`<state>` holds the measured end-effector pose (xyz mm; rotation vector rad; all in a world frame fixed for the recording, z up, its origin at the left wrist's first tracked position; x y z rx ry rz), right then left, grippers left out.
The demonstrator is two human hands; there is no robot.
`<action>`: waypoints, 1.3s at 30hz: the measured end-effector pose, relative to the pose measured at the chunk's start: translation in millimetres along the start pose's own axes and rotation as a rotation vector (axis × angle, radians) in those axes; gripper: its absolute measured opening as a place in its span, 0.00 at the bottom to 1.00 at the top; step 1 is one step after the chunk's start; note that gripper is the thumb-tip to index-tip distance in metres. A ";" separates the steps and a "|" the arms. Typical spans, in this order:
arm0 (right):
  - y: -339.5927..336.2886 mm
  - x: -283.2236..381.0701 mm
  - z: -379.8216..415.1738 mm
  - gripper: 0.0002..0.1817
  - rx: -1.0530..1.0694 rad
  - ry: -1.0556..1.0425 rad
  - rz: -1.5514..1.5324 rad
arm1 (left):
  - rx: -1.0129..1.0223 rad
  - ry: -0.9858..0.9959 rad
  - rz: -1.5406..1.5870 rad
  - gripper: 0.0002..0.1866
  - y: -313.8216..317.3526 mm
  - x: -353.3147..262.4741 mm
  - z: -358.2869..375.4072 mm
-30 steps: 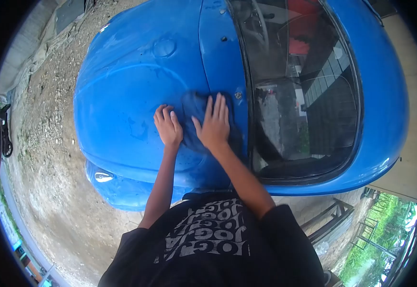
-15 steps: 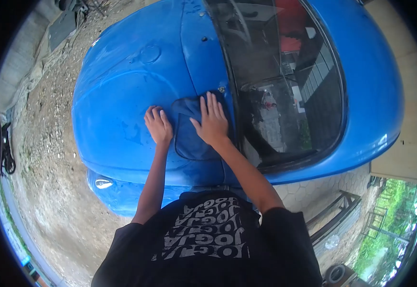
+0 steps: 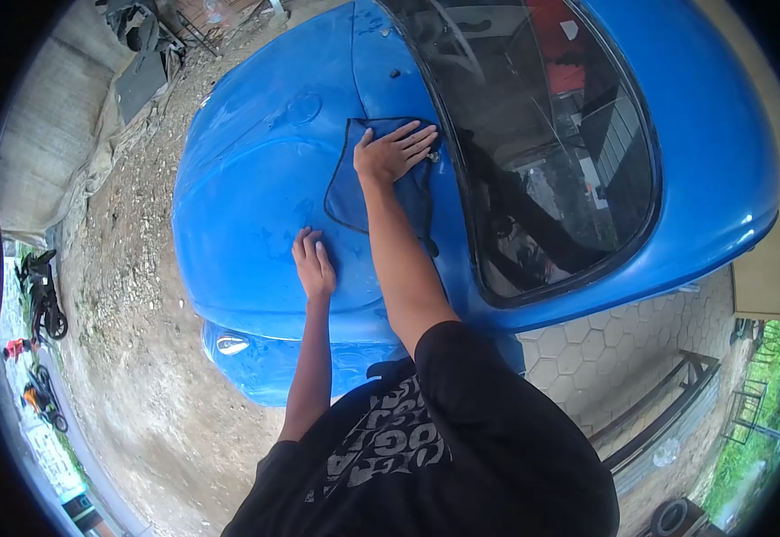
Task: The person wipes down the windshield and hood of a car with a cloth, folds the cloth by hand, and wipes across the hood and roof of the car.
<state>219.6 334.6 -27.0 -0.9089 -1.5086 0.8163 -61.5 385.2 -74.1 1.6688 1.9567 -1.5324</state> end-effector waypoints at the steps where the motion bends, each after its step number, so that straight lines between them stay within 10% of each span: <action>1: 0.9 1.8 -4.0 0.56 -0.017 0.024 -0.015 | -0.008 0.009 -0.010 0.17 -2.5 1.3 1.9; 17: -38.6 -63.6 79.5 0.52 -0.036 -0.851 0.017 | -0.018 0.016 -0.043 0.18 -7.9 2.3 9.2; 29: -131.6 -255.4 239.3 0.47 0.255 -0.779 0.078 | -0.039 -0.100 0.001 0.17 -22.0 -11.7 39.7; 39: -233.4 -276.0 187.4 0.39 -0.079 -0.595 0.200 | 0.572 0.238 0.308 0.22 34.3 -204.0 162.9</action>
Point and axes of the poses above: each hand's wrist, its own z-axis away from the middle knuckle, its own y-axis out of the palm, x = y × z, the point moved 8 cm from there along -z, towards the middle knuckle, and after that the axes turned 9 degrees about -x, right-handed, at the moved point
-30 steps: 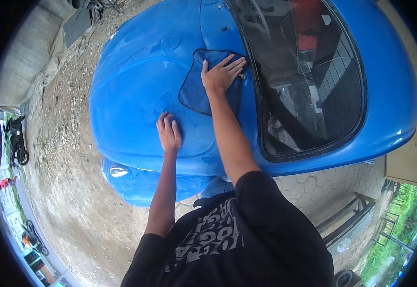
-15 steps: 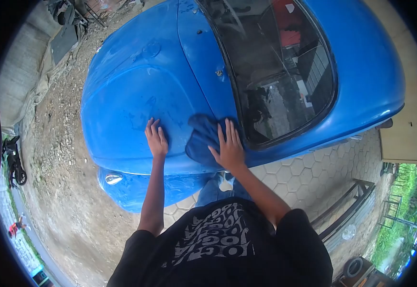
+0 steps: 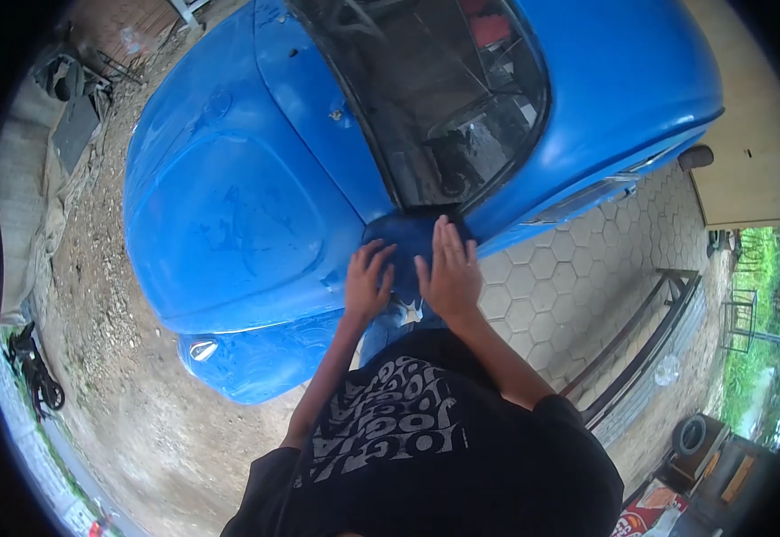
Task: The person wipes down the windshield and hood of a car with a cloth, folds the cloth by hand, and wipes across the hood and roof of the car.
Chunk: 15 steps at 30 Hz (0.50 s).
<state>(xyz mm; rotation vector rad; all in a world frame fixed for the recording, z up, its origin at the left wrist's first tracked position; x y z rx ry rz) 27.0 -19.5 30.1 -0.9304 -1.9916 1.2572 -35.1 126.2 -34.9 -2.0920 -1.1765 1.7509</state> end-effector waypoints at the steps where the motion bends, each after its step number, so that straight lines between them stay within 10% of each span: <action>1: -11.1 -15.2 -2.2 0.37 -0.027 0.001 0.069 | 0.031 0.015 0.006 0.24 10.6 -10.1 0.4; 15: -146.2 -131.0 -120.3 0.37 -0.625 0.404 0.072 | -0.008 0.469 0.156 0.28 54.3 -201.9 -132.6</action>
Point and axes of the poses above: each hand's wrist, its own z-axis away from the middle knuckle, its own y-axis out of the palm, x = y × z, the point moved 8 cm from there along -z, towards the middle knuckle, and after that the axes turned 9 degrees about -x, right-handed, at the moved point
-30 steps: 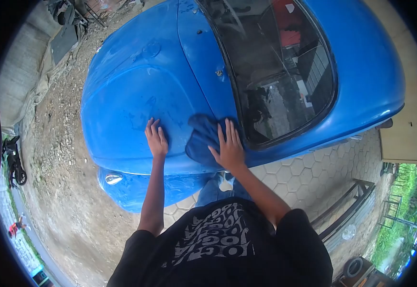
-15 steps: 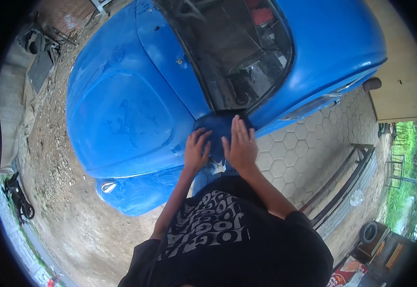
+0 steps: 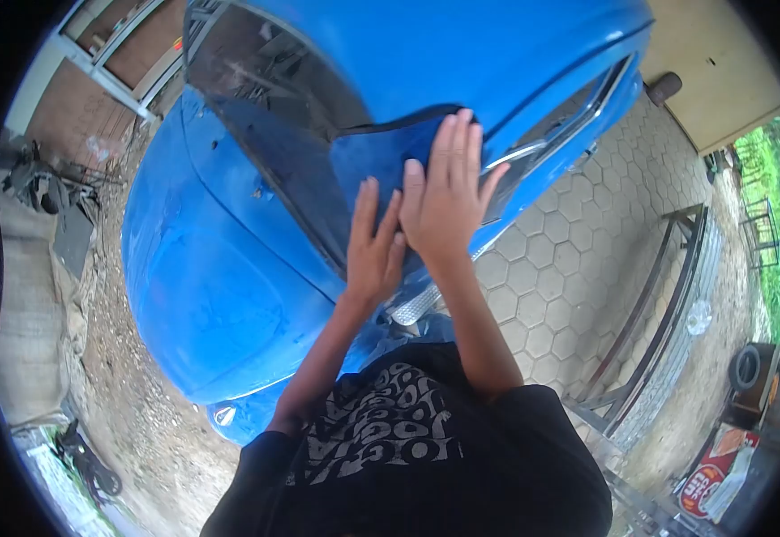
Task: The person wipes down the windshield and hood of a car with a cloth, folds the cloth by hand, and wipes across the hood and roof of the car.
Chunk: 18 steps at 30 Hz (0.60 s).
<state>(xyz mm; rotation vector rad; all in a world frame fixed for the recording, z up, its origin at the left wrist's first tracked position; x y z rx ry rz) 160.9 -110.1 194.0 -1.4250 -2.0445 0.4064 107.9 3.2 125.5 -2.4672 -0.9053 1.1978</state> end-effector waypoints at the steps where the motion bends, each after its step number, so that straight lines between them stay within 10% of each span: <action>1: -0.1 -2.8 3.0 0.36 0.031 0.001 -0.070 | -0.026 -0.004 -0.010 0.27 3.8 -0.7 -2.1; 7: -1.8 -40.3 100.0 0.23 0.169 -0.188 -0.330 | -0.112 0.107 -0.189 0.20 22.8 24.0 72.7; 18: -7.7 -136.1 -84.1 0.09 -0.168 -0.188 -0.305 | -0.302 0.197 -0.457 0.18 42.8 -83.5 -94.1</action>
Point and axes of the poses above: each hand's wrist, its own z-axis away from the middle knuckle, its own y-axis out of the palm, x = y × z, the point moved 8 cm from there along -z, towards the middle knuckle, and after that the axes turned 9 degrees about -x, right-handed, at the moved point
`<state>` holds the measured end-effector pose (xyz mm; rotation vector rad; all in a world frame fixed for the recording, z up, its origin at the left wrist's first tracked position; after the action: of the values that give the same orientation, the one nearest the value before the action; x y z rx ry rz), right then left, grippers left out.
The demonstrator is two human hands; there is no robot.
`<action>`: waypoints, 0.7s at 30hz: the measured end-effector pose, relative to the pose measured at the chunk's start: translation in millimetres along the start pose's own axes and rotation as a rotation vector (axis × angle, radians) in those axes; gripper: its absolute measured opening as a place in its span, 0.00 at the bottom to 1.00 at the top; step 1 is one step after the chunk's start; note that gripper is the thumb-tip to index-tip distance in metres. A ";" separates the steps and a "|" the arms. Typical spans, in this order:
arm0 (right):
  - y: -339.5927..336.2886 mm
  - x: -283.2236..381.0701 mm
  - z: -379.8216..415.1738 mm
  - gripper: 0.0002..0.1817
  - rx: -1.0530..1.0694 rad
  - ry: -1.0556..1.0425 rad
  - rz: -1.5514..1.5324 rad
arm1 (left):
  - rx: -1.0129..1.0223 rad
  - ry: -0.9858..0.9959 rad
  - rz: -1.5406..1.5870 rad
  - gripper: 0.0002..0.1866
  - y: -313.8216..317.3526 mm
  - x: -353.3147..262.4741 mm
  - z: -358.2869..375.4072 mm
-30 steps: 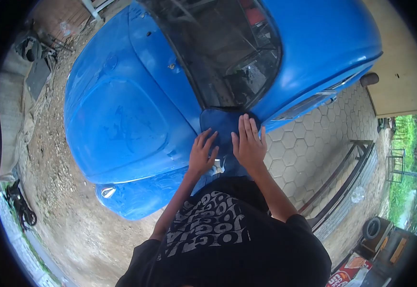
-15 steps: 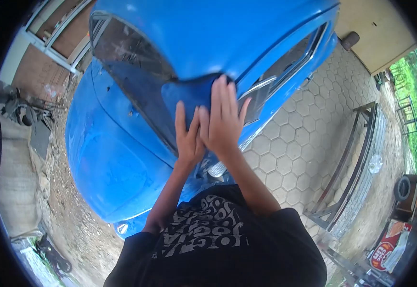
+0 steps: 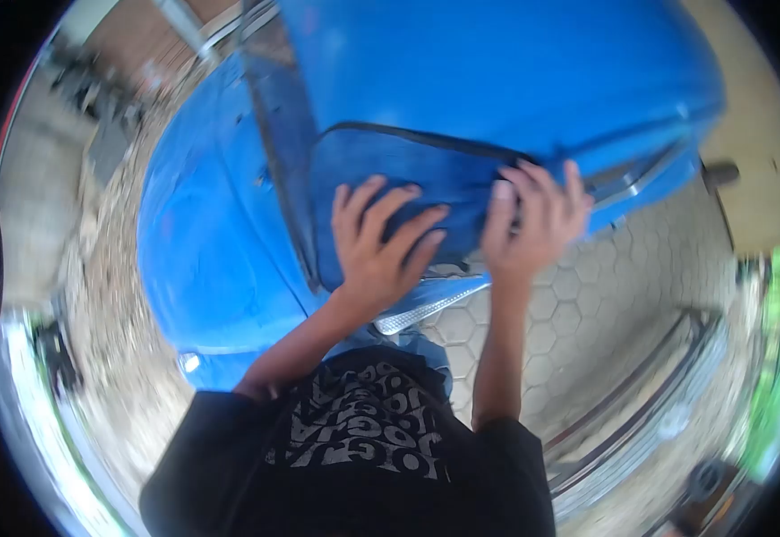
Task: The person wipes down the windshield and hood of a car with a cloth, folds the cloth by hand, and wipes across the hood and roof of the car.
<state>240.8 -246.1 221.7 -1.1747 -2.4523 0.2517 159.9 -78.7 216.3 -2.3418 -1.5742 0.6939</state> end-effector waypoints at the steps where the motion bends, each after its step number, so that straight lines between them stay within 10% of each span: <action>1: 2.3 -5.6 -5.7 0.06 -0.037 -0.054 -0.017 | -0.050 -0.007 -0.011 0.17 2.4 -0.4 -0.2; 21: 31.1 116.6 157.3 0.08 0.145 -0.479 -0.290 | 0.023 -0.346 -0.152 0.15 -73.3 62.1 185.6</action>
<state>128.8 -133.9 102.7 -0.7460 -2.9099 0.6771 26.2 -5.3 73.4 -2.1418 -1.8459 1.1197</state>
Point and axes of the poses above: each hand's wrist, its own z-axis away from the middle knuckle, its own y-axis out of the palm, x = y × z, the point moved 8 cm from there along -z, towards the middle knuckle, and after that the axes turned 9 degrees about -x, right-handed, at the moved point
